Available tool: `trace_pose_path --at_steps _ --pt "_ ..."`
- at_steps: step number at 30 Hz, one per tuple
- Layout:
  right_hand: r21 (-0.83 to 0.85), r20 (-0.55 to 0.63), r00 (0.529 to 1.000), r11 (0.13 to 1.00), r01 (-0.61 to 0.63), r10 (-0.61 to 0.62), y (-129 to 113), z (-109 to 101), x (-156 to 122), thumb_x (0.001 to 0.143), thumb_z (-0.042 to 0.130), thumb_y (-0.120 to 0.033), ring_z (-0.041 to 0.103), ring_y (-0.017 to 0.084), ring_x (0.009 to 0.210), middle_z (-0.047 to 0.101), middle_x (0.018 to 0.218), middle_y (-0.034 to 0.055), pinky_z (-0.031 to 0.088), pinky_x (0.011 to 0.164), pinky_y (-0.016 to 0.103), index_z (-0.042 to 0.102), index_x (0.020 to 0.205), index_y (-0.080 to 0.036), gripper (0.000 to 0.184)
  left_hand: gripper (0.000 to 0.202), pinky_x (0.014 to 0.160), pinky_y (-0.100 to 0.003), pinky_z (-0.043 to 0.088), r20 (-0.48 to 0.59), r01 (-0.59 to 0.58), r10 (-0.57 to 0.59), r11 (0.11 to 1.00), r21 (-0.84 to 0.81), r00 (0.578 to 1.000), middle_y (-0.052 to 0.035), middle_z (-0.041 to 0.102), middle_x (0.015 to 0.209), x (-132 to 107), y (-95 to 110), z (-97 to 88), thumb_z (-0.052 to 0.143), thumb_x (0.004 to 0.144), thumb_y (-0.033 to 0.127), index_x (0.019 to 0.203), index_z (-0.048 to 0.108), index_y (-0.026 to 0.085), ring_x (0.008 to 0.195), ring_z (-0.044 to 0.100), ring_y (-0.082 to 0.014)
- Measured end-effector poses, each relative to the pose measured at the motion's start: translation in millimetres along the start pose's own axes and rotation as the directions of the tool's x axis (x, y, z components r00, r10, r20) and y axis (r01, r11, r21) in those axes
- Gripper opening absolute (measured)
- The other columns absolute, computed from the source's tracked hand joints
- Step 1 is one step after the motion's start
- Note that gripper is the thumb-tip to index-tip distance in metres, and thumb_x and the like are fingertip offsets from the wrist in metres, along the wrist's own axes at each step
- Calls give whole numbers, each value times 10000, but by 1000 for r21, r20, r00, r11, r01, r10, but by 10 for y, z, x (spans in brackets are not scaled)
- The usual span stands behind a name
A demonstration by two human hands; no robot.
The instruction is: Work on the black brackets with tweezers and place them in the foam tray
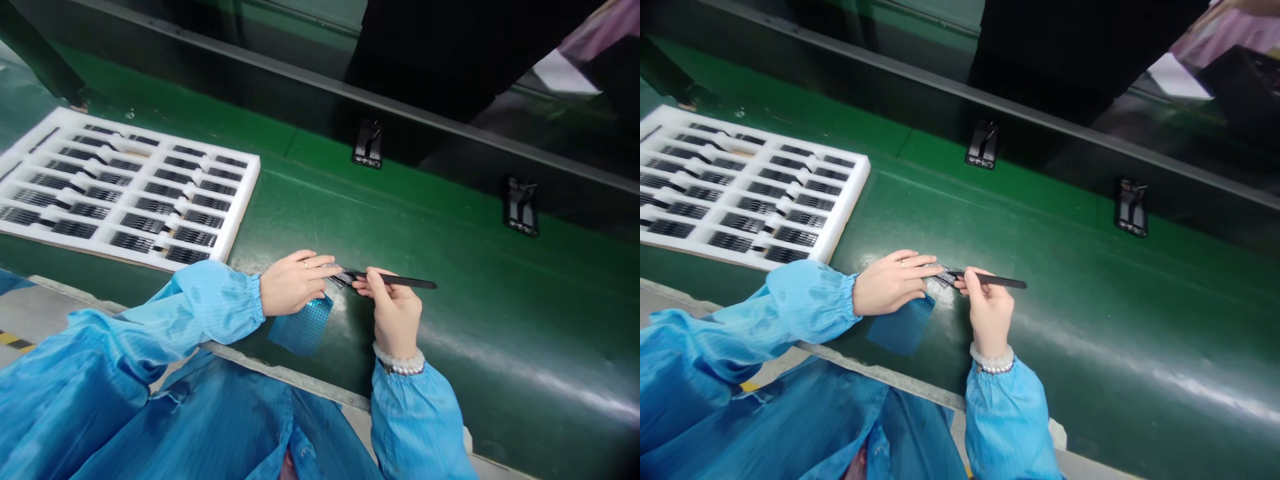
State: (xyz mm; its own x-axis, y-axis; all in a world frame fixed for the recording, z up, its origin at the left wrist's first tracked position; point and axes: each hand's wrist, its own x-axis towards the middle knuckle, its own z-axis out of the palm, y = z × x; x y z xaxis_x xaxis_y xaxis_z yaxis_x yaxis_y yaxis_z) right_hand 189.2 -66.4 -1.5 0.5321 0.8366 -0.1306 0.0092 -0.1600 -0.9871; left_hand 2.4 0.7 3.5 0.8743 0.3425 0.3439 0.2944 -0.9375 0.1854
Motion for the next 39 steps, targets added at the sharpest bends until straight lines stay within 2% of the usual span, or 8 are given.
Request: trace_pose_path --at_steps 17,30,33,36,39 --pt "25 -46 997 998 -53 54 -2 14 -27 683 736 -379 721 179 616 718 652 30 587 551 247 666 816 -143 279 223 954 -361 386 47 3 -3 1000 -3 999 12 598 1267 -14 -1 -6 509 914 244 798 691 184 1223 501 -213" --pt "-19 -37 999 1000 -11 10 28 11 -28 717 712 -376 723 186 629 723 667 36 598 574 270 665 831 -138 269 188 954 -377 394 55 2 -1 1000 -13 998 2 591 1278 -19 -1 -11 531 901 229 800 680 179 1231 495 -227" --pt "-81 -28 998 996 48 -51 50 -5 -59 740 694 -387 726 192 651 730 699 43 604 612 290 667 849 -143 268 161 953 -384 399 47 0 0 1000 -14 999 6 590 1279 -21 -5 -7 547 890 222 800 674 181 1229 499 -227" --pt "-231 9 981 954 188 -192 72 -31 -109 792 648 -374 725 195 690 738 772 60 601 658 314 672 897 -155 244 163 961 -382 396 52 9 -8 1000 -17 999 6 587 1282 -23 -6 0 544 891 221 800 673 181 1230 498 -222" --pt "-405 83 909 820 405 -409 90 -53 -160 820 622 -323 716 196 749 736 856 73 588 706 333 683 909 -179 179 176 967 -374 392 52 13 -12 1000 -8 999 -2 591 1278 -21 -4 10 536 899 233 822 685 178 1230 498 -218"
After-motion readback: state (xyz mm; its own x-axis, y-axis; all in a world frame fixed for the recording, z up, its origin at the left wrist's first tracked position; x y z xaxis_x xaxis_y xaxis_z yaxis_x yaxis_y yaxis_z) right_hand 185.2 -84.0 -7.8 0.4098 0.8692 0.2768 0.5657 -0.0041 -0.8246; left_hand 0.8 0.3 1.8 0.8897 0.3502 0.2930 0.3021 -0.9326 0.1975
